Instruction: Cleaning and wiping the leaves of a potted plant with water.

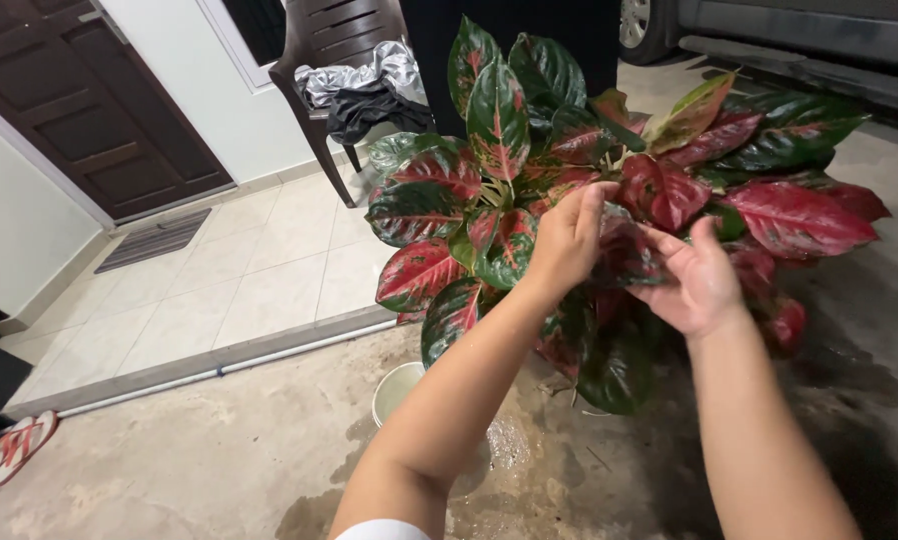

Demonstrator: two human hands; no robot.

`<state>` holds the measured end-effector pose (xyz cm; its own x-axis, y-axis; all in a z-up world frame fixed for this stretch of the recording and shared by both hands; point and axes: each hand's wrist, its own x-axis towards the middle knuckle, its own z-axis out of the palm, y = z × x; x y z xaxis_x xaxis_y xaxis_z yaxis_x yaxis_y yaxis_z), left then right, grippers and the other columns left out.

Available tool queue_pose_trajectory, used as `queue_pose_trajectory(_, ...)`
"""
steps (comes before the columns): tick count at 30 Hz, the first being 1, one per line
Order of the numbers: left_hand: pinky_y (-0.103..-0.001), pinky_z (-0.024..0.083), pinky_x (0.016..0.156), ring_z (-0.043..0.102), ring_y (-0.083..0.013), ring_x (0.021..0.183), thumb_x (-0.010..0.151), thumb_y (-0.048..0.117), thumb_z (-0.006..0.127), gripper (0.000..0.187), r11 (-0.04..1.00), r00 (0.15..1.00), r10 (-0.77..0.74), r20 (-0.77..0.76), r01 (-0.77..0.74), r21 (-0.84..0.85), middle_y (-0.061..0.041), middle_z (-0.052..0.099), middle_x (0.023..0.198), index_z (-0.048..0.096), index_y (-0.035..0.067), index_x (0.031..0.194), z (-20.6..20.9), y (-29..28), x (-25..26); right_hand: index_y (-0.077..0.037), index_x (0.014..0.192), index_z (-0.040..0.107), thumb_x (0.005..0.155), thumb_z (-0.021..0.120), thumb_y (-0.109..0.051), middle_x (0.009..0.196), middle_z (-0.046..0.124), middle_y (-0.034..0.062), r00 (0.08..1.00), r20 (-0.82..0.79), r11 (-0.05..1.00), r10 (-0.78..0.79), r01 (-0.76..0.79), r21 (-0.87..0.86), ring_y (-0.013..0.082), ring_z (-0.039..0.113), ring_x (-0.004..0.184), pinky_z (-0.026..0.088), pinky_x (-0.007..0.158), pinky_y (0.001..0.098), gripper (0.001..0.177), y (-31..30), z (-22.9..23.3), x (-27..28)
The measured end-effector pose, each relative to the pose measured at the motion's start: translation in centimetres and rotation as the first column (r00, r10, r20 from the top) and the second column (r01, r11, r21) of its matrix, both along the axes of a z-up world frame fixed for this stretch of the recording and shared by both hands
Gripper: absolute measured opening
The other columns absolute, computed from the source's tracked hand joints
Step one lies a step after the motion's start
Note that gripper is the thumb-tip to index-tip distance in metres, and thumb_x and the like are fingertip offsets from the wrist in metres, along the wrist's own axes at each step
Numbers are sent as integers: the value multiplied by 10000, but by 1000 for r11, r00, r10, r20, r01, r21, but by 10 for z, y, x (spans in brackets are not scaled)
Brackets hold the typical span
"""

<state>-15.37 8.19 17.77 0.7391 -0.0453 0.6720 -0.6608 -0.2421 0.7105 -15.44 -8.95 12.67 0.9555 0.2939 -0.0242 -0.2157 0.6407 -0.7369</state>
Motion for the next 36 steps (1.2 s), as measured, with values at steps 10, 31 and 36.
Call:
queue_pose_trajectory(10, -567, 150, 1228, 216, -386, 1575, 1076, 424, 381, 645, 846, 980, 196, 30, -185, 500, -228, 283, 1671, 320, 42, 1593, -93, -13, 67, -103, 1427, 557, 971, 391, -695, 1550, 549, 116, 965, 259, 831, 36, -173, 529, 321, 474, 1452, 315, 1232, 508, 764, 54, -42, 24)
queue_pose_trajectory(31, -539, 142, 1364, 152, -367, 1681, 1083, 522, 361, 748, 753, 950, -228, 214, 32, 658, -175, 263, 1753, 270, 54, 1659, -84, -43, -45, -68, 1515, 540, 1035, 262, -711, 1542, 558, 149, 982, 190, 777, 4, -122, 617, 356, 521, 1394, 338, 1197, 541, 849, 34, -121, 84)
queue_pose_trajectory(36, -419, 150, 1388, 234, -270, 1619, 1195, 446, 301, 523, 868, 865, -472, 169, 423, 259, -112, 355, 1683, 403, 105, 1577, -50, -35, -34, -43, 1489, 545, 1007, 241, -735, 1500, 583, 135, 988, 152, 889, -31, -43, 456, 330, 544, 1358, 349, 1191, 512, 896, 12, -80, 58)
